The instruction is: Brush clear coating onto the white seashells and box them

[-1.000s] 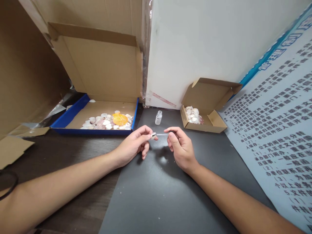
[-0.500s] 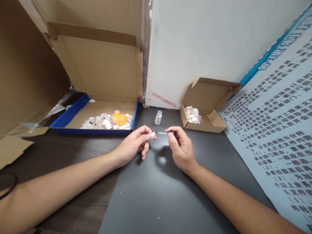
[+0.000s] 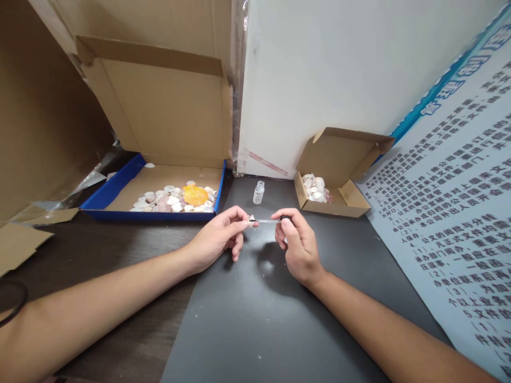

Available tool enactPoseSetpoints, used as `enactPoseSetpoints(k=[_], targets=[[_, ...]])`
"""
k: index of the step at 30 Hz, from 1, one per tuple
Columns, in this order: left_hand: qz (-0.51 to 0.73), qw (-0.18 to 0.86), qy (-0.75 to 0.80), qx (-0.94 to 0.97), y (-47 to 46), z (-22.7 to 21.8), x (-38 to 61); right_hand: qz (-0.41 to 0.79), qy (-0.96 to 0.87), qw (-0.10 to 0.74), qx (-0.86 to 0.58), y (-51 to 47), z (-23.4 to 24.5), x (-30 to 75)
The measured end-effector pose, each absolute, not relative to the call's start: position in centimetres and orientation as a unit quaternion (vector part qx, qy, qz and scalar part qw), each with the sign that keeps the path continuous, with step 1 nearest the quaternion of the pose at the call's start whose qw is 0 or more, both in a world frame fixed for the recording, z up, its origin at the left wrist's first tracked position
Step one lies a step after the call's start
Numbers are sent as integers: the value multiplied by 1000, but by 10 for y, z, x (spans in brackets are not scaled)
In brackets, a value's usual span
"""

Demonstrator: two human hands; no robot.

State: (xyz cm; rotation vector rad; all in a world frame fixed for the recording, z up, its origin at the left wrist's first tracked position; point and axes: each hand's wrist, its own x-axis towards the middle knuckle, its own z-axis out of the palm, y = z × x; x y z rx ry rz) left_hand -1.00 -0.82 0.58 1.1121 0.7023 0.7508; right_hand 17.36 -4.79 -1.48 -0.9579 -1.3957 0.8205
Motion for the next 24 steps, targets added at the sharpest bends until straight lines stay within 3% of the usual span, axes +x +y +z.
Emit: enactPoseSetpoints(k=[24], targets=[[345,706,330,523,-10,7,-9,286,-620,556,-474,-48,-10,173]])
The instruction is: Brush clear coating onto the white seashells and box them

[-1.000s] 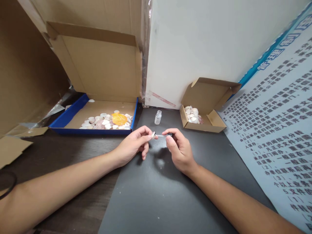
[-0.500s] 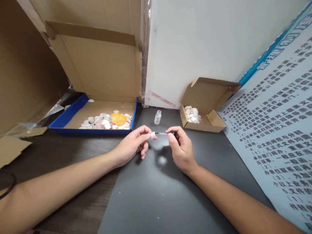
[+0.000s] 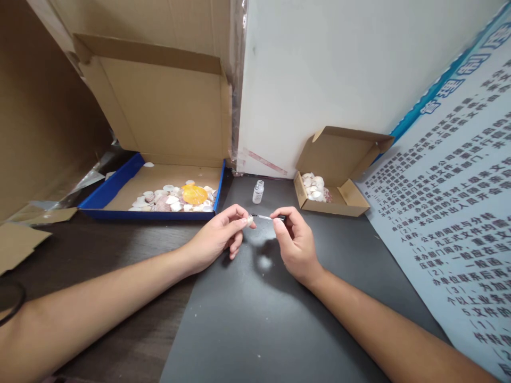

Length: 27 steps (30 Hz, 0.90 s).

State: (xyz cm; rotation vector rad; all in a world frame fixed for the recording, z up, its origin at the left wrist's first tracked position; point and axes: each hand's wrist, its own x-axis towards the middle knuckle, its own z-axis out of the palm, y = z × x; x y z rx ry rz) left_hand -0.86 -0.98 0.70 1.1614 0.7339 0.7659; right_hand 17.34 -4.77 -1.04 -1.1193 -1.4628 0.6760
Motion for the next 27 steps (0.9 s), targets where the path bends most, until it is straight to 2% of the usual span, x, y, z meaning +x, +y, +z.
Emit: enactPoseSetpoints(k=[11,13,24,27], targets=[[349,714,334,507,-10,9,-8,286,-612,565,-474,-48,-9,173],[349,720,335,497,-11,10,-8,311,-625,556,-450,-48,-9,173],[356,739,339,461,-9,12,-9,291,-637,534,-473,-48,-9,173],[351,741,342,460,-8,13,-9,287,-624,553,-472,-47,-10,174]])
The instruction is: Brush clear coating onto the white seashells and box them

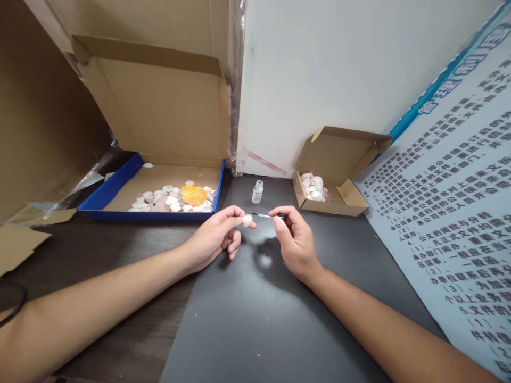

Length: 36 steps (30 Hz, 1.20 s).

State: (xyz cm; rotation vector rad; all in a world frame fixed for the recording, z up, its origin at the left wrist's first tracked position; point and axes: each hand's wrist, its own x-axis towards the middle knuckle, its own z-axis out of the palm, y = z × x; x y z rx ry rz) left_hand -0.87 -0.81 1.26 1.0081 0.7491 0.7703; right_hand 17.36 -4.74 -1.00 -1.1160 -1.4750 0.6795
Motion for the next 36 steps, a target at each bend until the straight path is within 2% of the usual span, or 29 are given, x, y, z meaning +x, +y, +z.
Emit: enactPoseSetpoints(k=[5,9,15,20,36], targets=[[343,747,338,458,-8,13,-10,292,-644,528,-471,-48,-10,173],[345,743,343,459,-9,13,-10,285,-624,552,-474,-48,-8,173],[357,747,343,443,-7,12,-9,262,-648,529,-481,-49,-7,173],[356,746,346,444,-7,12,-9,293,-644,539,-457,-49,-8,173],[357,747,346,442,-7,11,-9,238,-660,541,-465,-50,-4,173]])
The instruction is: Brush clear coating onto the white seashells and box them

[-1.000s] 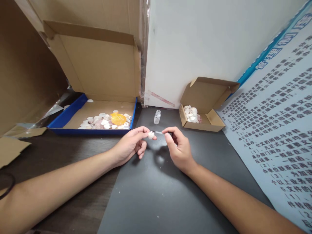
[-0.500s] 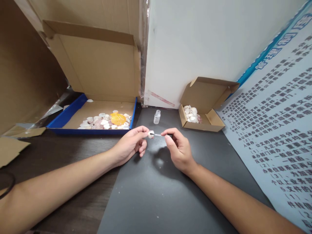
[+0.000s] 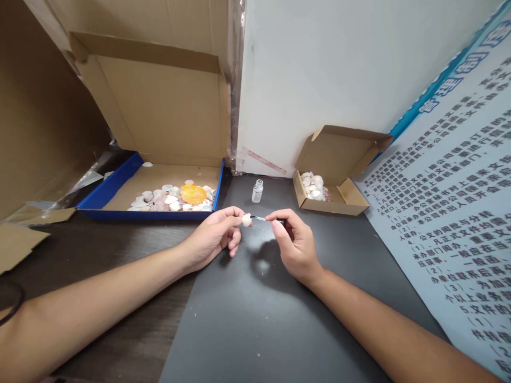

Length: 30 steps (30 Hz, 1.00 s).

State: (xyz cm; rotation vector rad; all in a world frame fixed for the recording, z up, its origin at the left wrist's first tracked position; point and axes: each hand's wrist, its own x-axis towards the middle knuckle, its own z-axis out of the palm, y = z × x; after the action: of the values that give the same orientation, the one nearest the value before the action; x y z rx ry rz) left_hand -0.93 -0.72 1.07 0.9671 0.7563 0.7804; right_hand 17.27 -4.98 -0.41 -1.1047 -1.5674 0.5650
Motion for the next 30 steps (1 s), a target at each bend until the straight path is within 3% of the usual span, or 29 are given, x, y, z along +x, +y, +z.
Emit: enactPoseSetpoints(k=[30], targets=[[371,746,339,438,-5,10,-9,174,-707,518,-449,-54,-2,167]])
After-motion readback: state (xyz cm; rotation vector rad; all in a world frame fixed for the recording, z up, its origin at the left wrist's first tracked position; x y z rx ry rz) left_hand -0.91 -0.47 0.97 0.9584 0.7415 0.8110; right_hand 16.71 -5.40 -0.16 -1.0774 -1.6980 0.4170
